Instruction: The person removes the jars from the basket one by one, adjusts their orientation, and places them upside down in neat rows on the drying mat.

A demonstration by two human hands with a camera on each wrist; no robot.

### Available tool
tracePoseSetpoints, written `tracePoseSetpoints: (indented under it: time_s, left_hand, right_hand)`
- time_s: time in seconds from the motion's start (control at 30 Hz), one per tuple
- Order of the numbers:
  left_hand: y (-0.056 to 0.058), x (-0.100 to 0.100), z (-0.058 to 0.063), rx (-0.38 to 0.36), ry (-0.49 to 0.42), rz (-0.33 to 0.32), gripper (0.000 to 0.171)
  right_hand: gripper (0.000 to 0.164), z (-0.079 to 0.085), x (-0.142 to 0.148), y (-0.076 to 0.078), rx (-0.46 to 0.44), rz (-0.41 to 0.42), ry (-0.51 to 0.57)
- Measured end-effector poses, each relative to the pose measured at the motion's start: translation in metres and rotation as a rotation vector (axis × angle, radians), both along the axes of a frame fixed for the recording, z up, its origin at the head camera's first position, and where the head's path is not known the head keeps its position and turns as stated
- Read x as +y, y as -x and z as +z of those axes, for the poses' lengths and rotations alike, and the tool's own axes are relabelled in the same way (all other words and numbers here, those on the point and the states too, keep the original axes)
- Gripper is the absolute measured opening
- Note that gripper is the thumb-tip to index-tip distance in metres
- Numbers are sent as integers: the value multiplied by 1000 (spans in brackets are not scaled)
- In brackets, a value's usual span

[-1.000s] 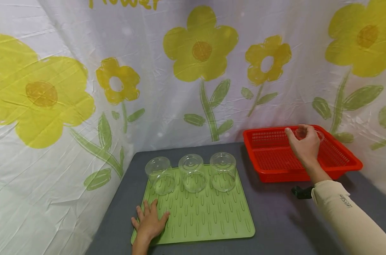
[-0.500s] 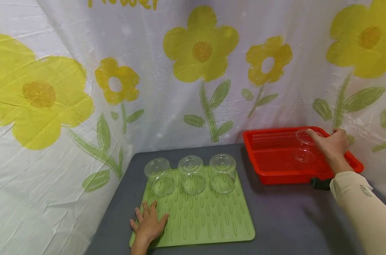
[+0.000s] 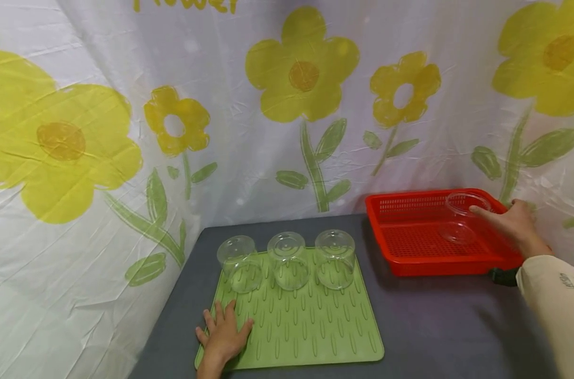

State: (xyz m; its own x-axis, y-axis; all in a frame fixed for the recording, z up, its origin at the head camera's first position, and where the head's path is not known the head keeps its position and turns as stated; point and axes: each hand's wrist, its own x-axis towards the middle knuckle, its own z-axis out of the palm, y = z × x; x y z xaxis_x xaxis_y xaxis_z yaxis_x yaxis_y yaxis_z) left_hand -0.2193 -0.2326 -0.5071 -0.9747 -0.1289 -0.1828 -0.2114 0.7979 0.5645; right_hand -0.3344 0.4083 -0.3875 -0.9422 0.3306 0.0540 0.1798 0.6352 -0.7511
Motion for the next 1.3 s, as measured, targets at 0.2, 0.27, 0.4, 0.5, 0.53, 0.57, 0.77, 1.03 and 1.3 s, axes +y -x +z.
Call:
tracePoseSetpoints:
  time_s: [0.2, 0.27, 0.4, 0.5, 0.53, 0.57, 0.77, 1.03, 1.3]
  left_hand:
    - [0, 0, 1, 1, 17, 3, 82]
    - [0, 1, 1, -2, 27, 7, 82]
    - [0, 2, 1, -10, 40, 15, 82]
    - [0, 2, 1, -14, 36, 19, 82]
    - [0, 2, 1, -15, 35, 18, 82]
    - [0, 2, 1, -16, 31, 18, 82]
    - [0, 1, 1, -22, 10, 8, 82]
    - [1, 0, 2, -41, 0, 12, 82]
    - [3, -1, -1, -17, 5, 11, 81]
  right_hand:
    - [86, -1, 4, 6, -34, 32, -181]
    - [85, -1, 4, 9, -59, 21, -256]
    - [118, -3, 1, 15, -155, -30, -315]
    - [136, -4, -3, 20, -219, -62, -318]
    - [139, -4, -4, 21, -237, -66, -319]
    - [140, -4, -5, 22, -249, -67, -321]
    - [139, -6, -7, 28, -302, -63, -316]
    - [135, -8, -17, 31, -293, -49, -268]
    - [121, -6, -26, 29, -260, -69, -258]
